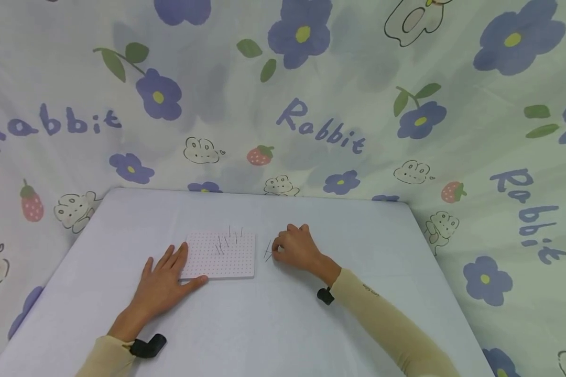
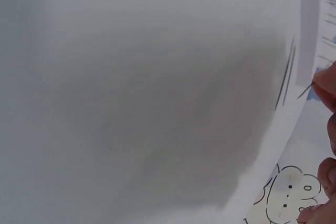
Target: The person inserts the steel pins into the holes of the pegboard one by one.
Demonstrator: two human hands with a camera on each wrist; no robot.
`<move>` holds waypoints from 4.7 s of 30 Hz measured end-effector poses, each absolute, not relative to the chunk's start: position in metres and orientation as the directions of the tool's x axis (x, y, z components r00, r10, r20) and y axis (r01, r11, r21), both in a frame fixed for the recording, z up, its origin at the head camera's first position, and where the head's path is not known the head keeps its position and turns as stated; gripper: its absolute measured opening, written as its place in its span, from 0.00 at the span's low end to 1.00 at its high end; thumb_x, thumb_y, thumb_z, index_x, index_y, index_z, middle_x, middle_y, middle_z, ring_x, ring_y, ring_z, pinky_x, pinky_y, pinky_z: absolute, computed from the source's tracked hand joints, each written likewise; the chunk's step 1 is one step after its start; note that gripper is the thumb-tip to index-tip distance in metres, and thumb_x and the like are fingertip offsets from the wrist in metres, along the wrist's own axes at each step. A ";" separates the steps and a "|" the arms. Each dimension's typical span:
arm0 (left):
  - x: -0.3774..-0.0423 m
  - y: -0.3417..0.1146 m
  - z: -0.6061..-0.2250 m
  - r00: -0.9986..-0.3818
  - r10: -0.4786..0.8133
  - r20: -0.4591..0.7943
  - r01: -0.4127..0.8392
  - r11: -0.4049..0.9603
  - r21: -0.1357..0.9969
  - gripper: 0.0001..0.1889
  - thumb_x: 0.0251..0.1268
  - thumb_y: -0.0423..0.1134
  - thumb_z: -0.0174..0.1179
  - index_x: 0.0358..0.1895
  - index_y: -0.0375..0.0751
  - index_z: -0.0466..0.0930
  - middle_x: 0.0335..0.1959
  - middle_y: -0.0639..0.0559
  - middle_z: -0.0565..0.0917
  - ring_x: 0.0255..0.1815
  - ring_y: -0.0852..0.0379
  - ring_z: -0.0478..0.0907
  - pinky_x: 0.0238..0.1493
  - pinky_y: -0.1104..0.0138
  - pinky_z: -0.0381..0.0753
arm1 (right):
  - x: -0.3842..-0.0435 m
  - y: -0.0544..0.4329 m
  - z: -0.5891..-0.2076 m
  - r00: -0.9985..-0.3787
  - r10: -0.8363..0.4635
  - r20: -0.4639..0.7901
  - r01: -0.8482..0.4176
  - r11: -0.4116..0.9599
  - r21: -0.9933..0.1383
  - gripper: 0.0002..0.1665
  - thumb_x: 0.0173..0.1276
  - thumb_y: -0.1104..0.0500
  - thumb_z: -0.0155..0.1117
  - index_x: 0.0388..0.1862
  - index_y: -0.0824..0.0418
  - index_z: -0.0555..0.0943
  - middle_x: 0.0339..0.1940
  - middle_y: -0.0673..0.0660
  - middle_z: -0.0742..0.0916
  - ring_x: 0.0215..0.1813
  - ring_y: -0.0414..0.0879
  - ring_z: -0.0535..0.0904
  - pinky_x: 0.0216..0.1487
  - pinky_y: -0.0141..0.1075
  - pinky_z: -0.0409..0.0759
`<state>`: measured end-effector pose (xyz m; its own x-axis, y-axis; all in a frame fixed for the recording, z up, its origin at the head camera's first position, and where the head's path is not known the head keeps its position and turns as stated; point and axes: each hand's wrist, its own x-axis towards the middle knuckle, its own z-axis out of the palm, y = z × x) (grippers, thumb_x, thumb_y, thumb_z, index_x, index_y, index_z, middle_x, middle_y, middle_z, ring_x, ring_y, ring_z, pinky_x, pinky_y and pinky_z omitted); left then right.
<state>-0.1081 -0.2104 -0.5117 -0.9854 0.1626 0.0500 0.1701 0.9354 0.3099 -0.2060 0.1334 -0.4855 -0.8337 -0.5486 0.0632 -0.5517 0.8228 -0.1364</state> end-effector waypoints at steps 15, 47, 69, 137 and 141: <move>-0.108 -0.210 -0.511 -0.985 0.161 0.056 0.170 0.936 0.309 0.58 0.62 0.75 0.54 0.79 0.29 0.50 0.77 0.31 0.61 0.78 0.30 0.52 0.70 0.28 0.40 | -0.214 0.065 -0.489 -0.857 -0.494 0.146 -0.469 0.631 -0.618 0.06 0.67 0.47 0.68 0.35 0.44 0.90 0.17 0.41 0.74 0.32 0.38 0.69 0.44 0.42 0.62; -0.107 -0.209 -0.512 -0.989 0.146 0.036 0.150 0.943 0.296 0.59 0.61 0.77 0.52 0.79 0.30 0.49 0.78 0.32 0.59 0.79 0.31 0.50 0.70 0.28 0.40 | -0.211 0.042 -0.506 -0.879 -0.443 0.175 -0.434 0.595 -0.676 0.07 0.68 0.46 0.67 0.38 0.43 0.90 0.20 0.40 0.76 0.32 0.35 0.70 0.47 0.43 0.61; -0.109 -0.212 -0.514 -0.986 0.160 0.058 0.169 0.940 0.296 0.58 0.62 0.76 0.52 0.80 0.31 0.48 0.78 0.33 0.60 0.79 0.31 0.51 0.71 0.29 0.40 | -0.212 0.039 -0.506 -0.869 -0.463 0.175 -0.456 0.615 -0.643 0.08 0.69 0.46 0.66 0.38 0.42 0.90 0.17 0.40 0.76 0.32 0.35 0.70 0.47 0.43 0.62; -0.106 -0.211 -0.512 -0.987 0.159 0.037 0.162 0.935 0.316 0.59 0.62 0.76 0.53 0.79 0.30 0.48 0.78 0.32 0.59 0.79 0.31 0.49 0.71 0.28 0.38 | -0.225 0.069 -0.496 -0.838 -0.542 0.061 -0.459 0.640 -0.616 0.05 0.66 0.50 0.65 0.38 0.40 0.87 0.29 0.36 0.82 0.41 0.37 0.74 0.57 0.52 0.65; -0.107 -0.210 -0.511 -0.986 0.162 0.042 0.167 0.933 0.318 0.59 0.62 0.75 0.53 0.79 0.30 0.48 0.78 0.32 0.59 0.79 0.31 0.50 0.70 0.28 0.38 | -0.226 0.069 -0.495 -0.830 -0.552 0.082 -0.496 0.660 -0.564 0.05 0.65 0.50 0.66 0.37 0.38 0.87 0.25 0.36 0.80 0.38 0.37 0.73 0.51 0.47 0.64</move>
